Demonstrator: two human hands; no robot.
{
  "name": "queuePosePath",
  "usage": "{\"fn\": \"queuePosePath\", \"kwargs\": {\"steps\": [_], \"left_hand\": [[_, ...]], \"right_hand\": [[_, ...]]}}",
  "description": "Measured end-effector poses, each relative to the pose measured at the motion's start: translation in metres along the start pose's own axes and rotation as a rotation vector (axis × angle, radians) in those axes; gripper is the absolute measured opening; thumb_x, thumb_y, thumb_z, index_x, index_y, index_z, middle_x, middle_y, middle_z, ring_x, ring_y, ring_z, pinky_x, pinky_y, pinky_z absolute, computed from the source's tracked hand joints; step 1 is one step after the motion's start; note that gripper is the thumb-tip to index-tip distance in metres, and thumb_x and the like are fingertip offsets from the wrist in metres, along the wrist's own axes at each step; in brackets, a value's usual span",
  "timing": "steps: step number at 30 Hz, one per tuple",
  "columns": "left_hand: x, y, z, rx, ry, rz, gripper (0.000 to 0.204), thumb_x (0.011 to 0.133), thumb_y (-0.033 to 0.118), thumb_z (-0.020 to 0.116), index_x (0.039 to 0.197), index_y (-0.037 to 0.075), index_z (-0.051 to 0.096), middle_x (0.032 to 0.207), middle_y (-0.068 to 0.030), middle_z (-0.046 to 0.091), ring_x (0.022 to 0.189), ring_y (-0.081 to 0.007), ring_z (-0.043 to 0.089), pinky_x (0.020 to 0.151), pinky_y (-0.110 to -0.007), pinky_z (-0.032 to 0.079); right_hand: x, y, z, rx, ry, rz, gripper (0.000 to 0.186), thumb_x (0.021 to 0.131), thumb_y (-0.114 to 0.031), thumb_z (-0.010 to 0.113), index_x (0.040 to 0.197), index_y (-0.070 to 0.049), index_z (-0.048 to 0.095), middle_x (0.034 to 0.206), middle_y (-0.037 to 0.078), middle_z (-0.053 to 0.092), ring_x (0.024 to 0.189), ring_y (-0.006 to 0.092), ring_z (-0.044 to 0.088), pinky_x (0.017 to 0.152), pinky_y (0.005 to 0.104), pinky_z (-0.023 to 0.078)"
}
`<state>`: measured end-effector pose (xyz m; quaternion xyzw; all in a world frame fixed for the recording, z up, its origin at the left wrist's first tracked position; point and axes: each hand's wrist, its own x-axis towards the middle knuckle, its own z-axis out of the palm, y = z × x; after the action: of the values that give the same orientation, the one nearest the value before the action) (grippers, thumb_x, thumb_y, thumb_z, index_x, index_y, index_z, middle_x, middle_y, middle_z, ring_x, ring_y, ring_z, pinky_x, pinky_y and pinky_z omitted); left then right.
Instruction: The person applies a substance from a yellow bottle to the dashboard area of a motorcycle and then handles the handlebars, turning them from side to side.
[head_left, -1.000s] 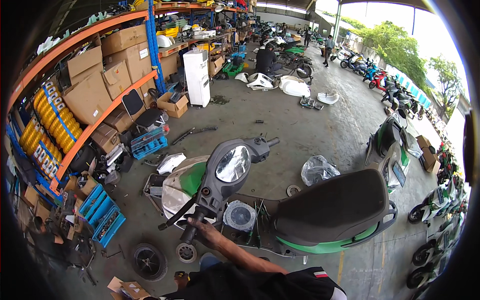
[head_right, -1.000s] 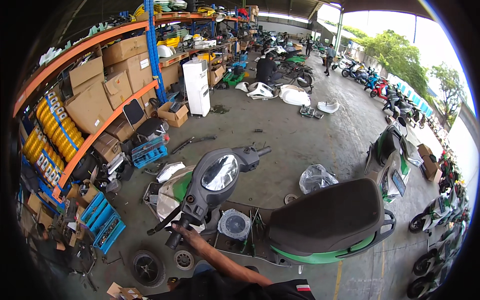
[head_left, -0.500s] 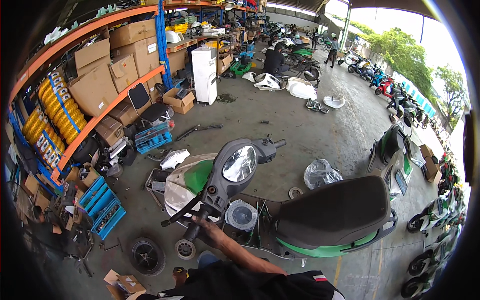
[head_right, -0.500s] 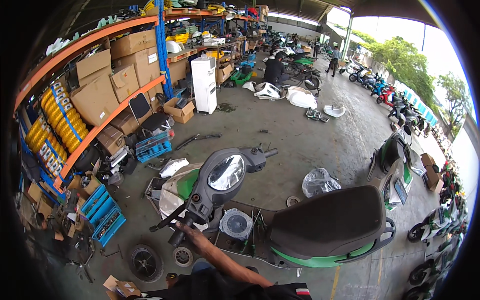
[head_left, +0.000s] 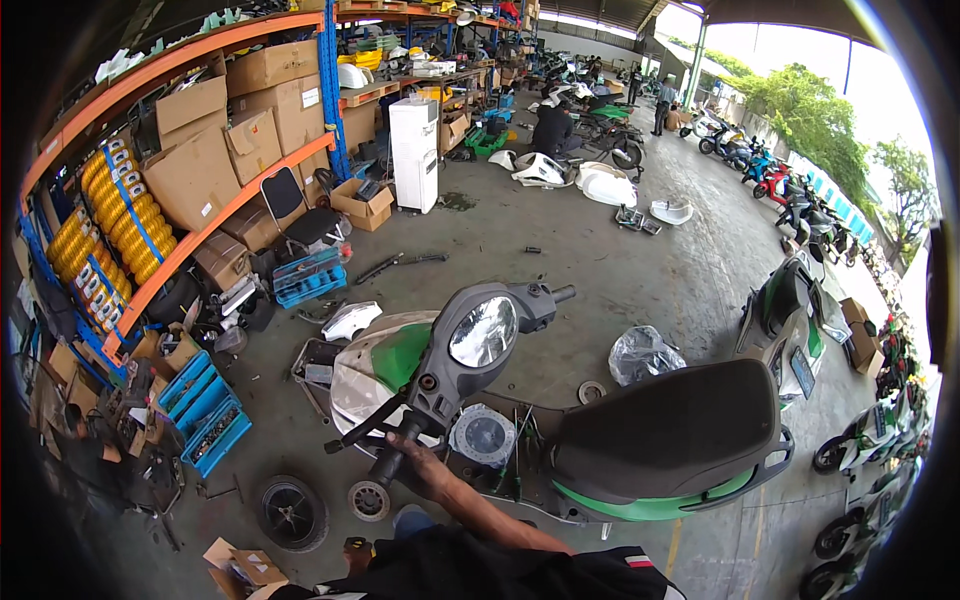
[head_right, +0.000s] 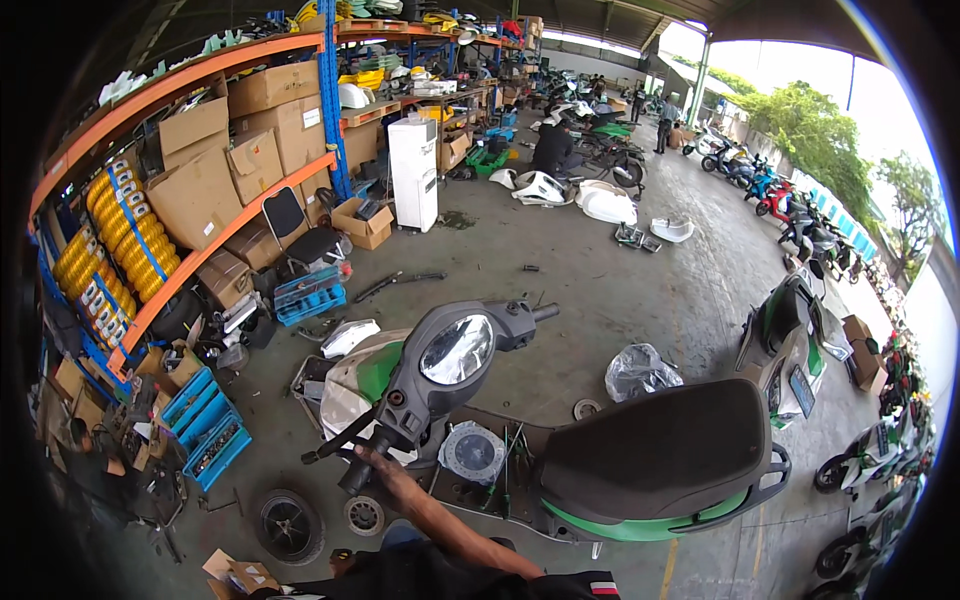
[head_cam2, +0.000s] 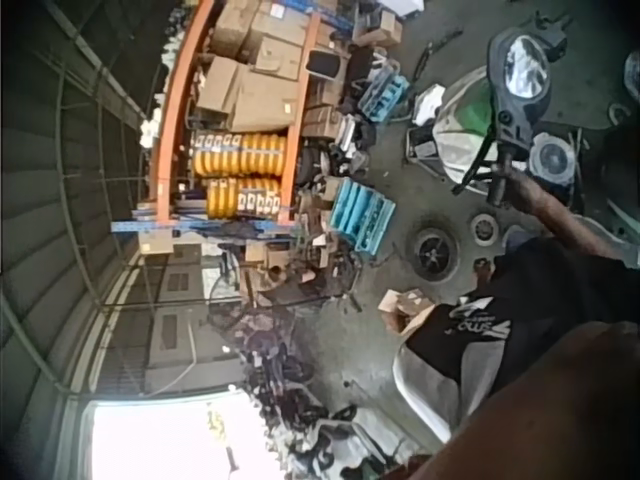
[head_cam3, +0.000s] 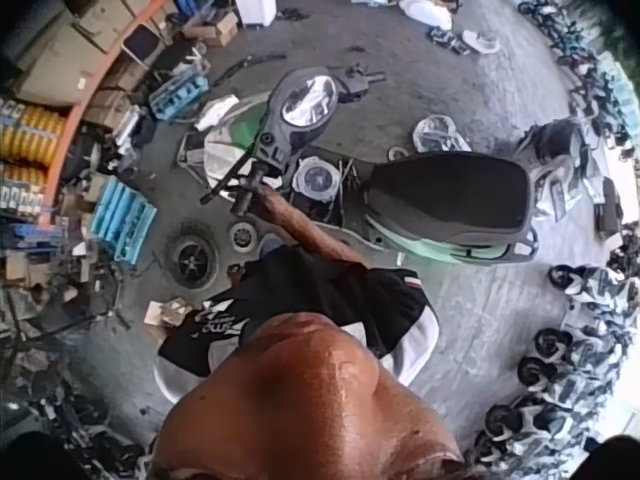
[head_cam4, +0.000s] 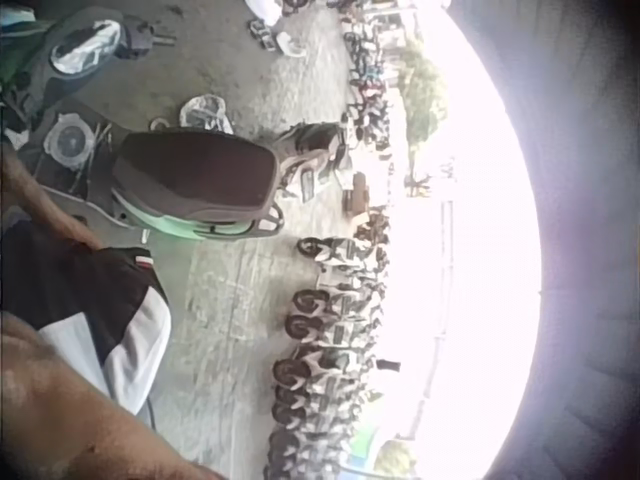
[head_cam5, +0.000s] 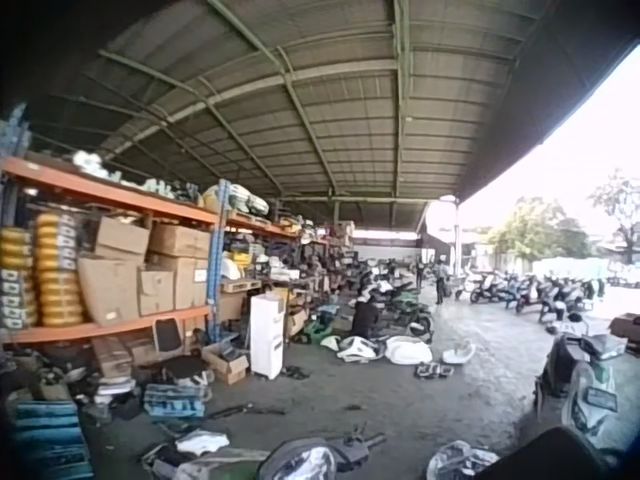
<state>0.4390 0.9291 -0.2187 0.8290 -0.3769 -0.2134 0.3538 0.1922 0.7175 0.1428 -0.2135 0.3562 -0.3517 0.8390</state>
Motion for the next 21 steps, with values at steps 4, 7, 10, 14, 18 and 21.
{"fn": "queuePosePath", "kwargs": {"steps": [4,7,10,14,18,21], "left_hand": [[0.003,0.008,0.001,0.051,0.014,-0.032,0.027,0.062,0.006,0.072,0.087,0.003,0.064,0.078,-0.0136,0.067,0.07,-0.0286,0.065,0.066,-0.038,0.053],[0.007,0.02,-0.002,0.018,-0.033,-0.15,0.027,0.062,0.006,0.073,0.087,0.003,0.064,0.079,-0.013,0.067,0.072,-0.0278,0.066,0.068,-0.037,0.053],[0.005,0.021,-0.003,0.008,-0.048,-0.186,0.026,0.062,0.007,0.072,0.087,0.004,0.064,0.08,-0.0124,0.067,0.074,-0.0264,0.065,0.069,-0.037,0.053],[0.003,0.007,-0.003,0.003,-0.053,-0.127,0.026,0.062,0.01,0.073,0.087,0.004,0.064,0.08,-0.0116,0.067,0.074,-0.0253,0.066,0.07,-0.036,0.053],[-0.006,0.013,0.003,0.135,0.028,-0.272,0.026,0.063,0.011,0.073,0.087,0.005,0.064,0.084,-0.0118,0.067,0.078,-0.0267,0.066,0.072,-0.037,0.052],[-0.007,0.014,-0.008,0.096,-0.057,-0.155,0.025,0.065,0.011,0.072,0.088,0.004,0.064,0.085,-0.0128,0.067,0.081,-0.027,0.065,0.073,-0.038,0.052]], "right_hand": [[0.023,0.018,-0.012,0.249,-0.203,-0.008,0.048,0.081,-0.033,0.072,0.111,-0.003,0.05,0.101,0.007,0.059,0.091,0.0203,0.059,0.082,0.0341,0.049],[0.026,0.02,-0.017,0.15,-0.15,-0.054,0.046,0.081,-0.032,0.071,0.111,-0.004,0.05,0.099,0.007,0.058,0.089,0.0206,0.06,0.082,0.0348,0.049],[0.028,0.021,-0.023,0.009,-0.065,-0.229,0.045,0.081,-0.033,0.071,0.11,-0.004,0.051,0.095,0.006,0.057,0.082,0.0197,0.059,0.078,0.0339,0.049],[0.038,0.026,-0.033,-0.261,-0.039,-0.295,0.051,0.08,-0.038,0.071,0.111,-0.004,0.05,0.094,0.004,0.057,0.082,0.0189,0.057,0.078,0.0362,0.047],[0.011,0.014,-0.003,0.264,-0.249,0.034,0.05,0.08,-0.039,0.07,0.112,-0.005,0.05,0.093,0.003,0.056,0.083,0.019,0.055,0.08,0.0387,0.046],[0.019,0.017,-0.013,0.216,-0.22,-0.017,0.05,0.082,-0.038,0.07,0.115,-0.005,0.051,0.101,0.006,0.057,0.091,0.0197,0.056,0.085,0.037,0.046]]}}
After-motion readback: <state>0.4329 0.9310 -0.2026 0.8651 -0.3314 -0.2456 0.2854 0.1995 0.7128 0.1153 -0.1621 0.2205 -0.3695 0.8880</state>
